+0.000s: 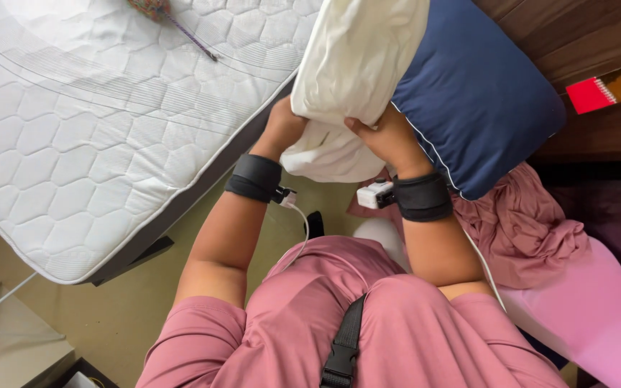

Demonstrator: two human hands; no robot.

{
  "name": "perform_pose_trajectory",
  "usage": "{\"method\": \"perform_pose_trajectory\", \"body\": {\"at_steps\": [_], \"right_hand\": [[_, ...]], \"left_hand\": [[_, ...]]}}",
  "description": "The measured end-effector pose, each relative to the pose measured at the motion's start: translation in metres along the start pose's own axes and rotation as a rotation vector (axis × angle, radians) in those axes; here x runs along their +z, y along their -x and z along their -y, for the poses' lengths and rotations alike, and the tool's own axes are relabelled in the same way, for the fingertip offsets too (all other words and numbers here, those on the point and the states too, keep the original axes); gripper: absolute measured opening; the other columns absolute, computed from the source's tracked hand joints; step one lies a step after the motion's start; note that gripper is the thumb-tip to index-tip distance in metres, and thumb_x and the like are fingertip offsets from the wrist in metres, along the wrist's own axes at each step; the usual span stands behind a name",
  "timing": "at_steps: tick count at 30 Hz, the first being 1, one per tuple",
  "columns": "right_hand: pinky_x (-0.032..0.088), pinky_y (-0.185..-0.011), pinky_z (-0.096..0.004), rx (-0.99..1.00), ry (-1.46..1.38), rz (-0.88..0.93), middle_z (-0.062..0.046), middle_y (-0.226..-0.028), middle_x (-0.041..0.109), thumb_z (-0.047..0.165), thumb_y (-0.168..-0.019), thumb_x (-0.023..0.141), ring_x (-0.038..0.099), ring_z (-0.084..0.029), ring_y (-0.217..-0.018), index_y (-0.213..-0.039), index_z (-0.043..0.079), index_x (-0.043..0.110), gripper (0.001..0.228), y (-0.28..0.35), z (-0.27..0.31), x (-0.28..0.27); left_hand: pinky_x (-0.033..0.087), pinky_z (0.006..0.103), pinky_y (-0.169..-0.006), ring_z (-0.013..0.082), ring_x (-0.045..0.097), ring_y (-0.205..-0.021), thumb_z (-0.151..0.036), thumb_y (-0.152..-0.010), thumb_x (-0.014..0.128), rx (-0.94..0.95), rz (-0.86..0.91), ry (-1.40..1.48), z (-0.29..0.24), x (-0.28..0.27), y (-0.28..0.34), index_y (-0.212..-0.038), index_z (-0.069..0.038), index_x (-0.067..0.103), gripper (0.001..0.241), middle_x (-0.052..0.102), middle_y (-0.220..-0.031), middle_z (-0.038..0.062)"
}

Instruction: The person folds a pink duvet and a white sheet on a bed, then stacks several pillows on the floor beside the bed. The person uses their hands to gather and fold the bedding items and to move the pillows.

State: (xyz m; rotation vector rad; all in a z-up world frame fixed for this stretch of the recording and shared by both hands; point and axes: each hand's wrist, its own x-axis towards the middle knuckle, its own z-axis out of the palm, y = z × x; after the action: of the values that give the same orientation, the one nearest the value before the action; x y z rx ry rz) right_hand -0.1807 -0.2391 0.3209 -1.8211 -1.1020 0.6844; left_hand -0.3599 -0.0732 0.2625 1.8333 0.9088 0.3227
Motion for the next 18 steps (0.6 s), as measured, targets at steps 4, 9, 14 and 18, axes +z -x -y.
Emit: {"method": "perform_pose_trajectory", "body": {"at_steps": [4, 9, 14, 18], "right_hand": [[0.058, -0.079, -0.037, 0.058, 0.016, 0.141, -0.015, -0.122, 0.069, 0.030, -0.079, 0.088, 0.071, -0.033, -0.104, -0.137, -0.001, 0.052, 0.076, -0.016, -0.030, -0.008], [0.055, -0.074, -0.039, -0.060, 0.094, 0.164, -0.021, -0.114, 0.070, 0.029, -0.074, 0.090, 0.066, -0.032, -0.089, -0.147, 0.004, 0.047, 0.088, -0.035, -0.042, -0.002], [0.060, -0.062, -0.034, 0.347, -0.488, 0.028, -0.014, -0.110, 0.072, 0.007, -0.093, 0.074, 0.070, -0.022, -0.081, -0.138, 0.000, 0.057, 0.049, -0.080, -0.123, -0.019], [0.064, -0.071, -0.032, 0.179, -0.766, -0.247, -0.006, -0.118, 0.071, -0.003, -0.097, 0.059, 0.074, -0.018, -0.094, -0.134, 0.003, 0.056, 0.037, -0.122, -0.052, -0.120]], "left_hand": [[0.056, 0.0345, -0.093, 0.0217, 0.069, -0.107, -0.003, -0.093, 0.066, 0.108, -0.039, 0.390, 0.004, -0.001, -0.029, -0.122, 0.001, 0.069, 0.030, 0.077, -0.117, 0.014], [0.056, 0.0318, -0.098, 0.0184, 0.070, -0.110, 0.002, -0.096, 0.058, 0.166, -0.014, 0.438, -0.046, 0.007, -0.080, -0.128, 0.002, 0.066, 0.033, 0.077, -0.119, 0.012], [0.056, 0.0332, -0.102, 0.0183, 0.067, -0.116, 0.005, -0.097, 0.065, 0.425, 0.076, 0.607, -0.127, 0.034, -0.157, -0.133, 0.002, 0.062, 0.036, 0.073, -0.125, 0.010], [0.060, 0.0338, -0.091, 0.0148, 0.071, -0.101, 0.002, -0.099, 0.068, 0.595, 0.052, 0.601, -0.209, 0.047, -0.235, -0.120, 0.003, 0.066, 0.021, 0.076, -0.109, 0.008]]}}
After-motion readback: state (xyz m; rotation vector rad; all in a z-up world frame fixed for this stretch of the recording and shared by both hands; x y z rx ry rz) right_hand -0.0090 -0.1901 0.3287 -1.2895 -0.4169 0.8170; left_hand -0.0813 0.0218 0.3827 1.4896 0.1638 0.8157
